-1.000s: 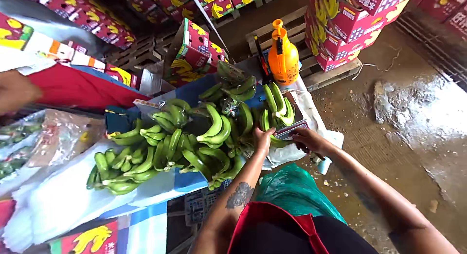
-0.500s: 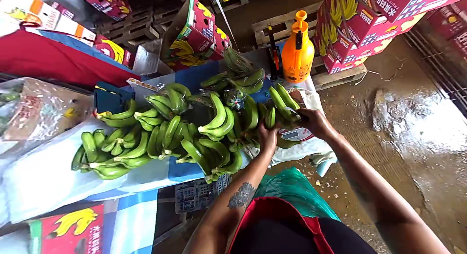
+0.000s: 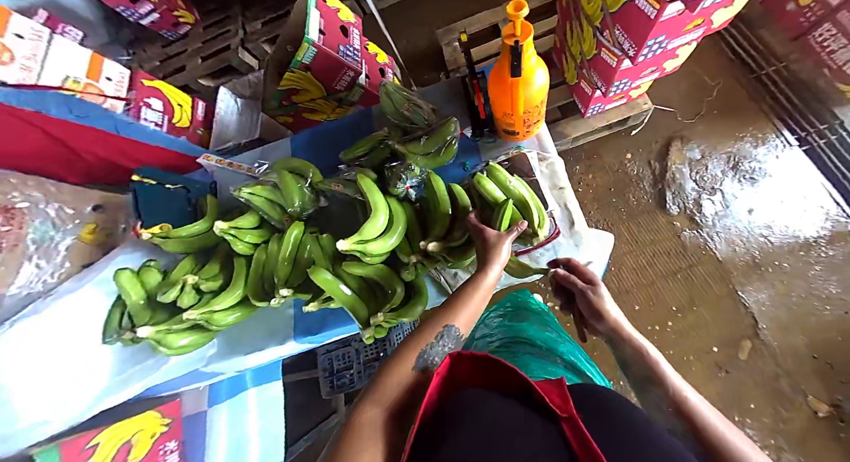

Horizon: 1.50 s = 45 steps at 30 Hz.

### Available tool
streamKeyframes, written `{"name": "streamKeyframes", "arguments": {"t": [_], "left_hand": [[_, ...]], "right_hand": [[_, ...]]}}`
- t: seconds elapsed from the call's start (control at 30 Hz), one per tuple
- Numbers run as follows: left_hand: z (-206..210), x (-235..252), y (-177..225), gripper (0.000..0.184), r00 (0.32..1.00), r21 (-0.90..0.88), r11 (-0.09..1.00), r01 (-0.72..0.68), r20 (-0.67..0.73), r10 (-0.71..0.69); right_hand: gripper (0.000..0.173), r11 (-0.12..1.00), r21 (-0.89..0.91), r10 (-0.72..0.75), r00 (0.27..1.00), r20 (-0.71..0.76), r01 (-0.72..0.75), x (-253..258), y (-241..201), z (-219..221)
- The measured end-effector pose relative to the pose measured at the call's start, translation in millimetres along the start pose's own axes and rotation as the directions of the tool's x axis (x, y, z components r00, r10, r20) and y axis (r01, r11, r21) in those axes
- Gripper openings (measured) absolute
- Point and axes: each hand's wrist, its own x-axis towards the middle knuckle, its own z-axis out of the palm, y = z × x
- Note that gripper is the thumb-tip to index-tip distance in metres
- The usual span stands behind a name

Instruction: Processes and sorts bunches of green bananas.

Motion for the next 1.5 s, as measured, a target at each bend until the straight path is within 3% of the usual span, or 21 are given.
{"name": "streamKeyframes", "arguments": {"t": [0.13,0.27,0.43,0.73,0.97,1.07,1.17,1.3,1.4,1.5], "left_hand": [[7,-10,-16,0.112,0.997,-0.046,0.997,-0.068,-0.027,0.067],[10,-16,-20,0.111,0.995,-0.037,0.996,-0.087,-0.042,0.085],[13,-16,-22,0.105,0.996,-0.068,0.995,-0.067,-0.063,0.063],[10,-13,-23,0.106,0.992,-0.075,0.992,-0.099,-0.082,0.093],[12,-13,-28,0.105,0.992,-0.09,0.992,-0.092,-0.1,0.083],[12,-13,-26,0.099,0.994,-0.142,0.988,-0.063,-0.098,0.05],[12,-9,-22,0.094,0.995,-0.227,0.974,-0.022,-0.098,0.0],[10,-3,-22,0.102,0.995,-0.205,0.975,-0.081,-0.08,0.065],[8,0,-18,0.1,0.995,-0.176,0.982,-0.072,-0.082,0.058],[5,5,1,0.104,1.0,-0.194,0.981,-0.012,-0.01,0.01]], "right_hand": [[0.026,0.934,0.274,0.225,0.973,0.042,-0.228,-5,7,4],[0.022,0.91,0.317,0.283,0.959,-0.006,-0.266,-2,12,1],[0.018,0.888,0.322,0.333,0.942,0.043,-0.328,-7,19,1],[0.019,0.85,0.426,0.344,0.939,-0.005,-0.309,-5,18,13],[0.019,0.889,0.389,0.256,0.967,0.012,-0.241,13,16,8],[0.017,0.913,0.382,0.161,0.987,-0.01,-0.145,24,26,14],[0.011,0.951,0.306,0.045,0.999,-0.017,-0.038,38,29,24],[0.011,0.964,0.249,-0.078,0.994,-0.077,0.095,61,16,38],[0.023,0.988,-0.113,-0.1,0.995,0.025,0.103,46,2,36],[0.028,0.857,-0.445,-0.22,0.965,0.141,0.26,1,-9,21]]}}
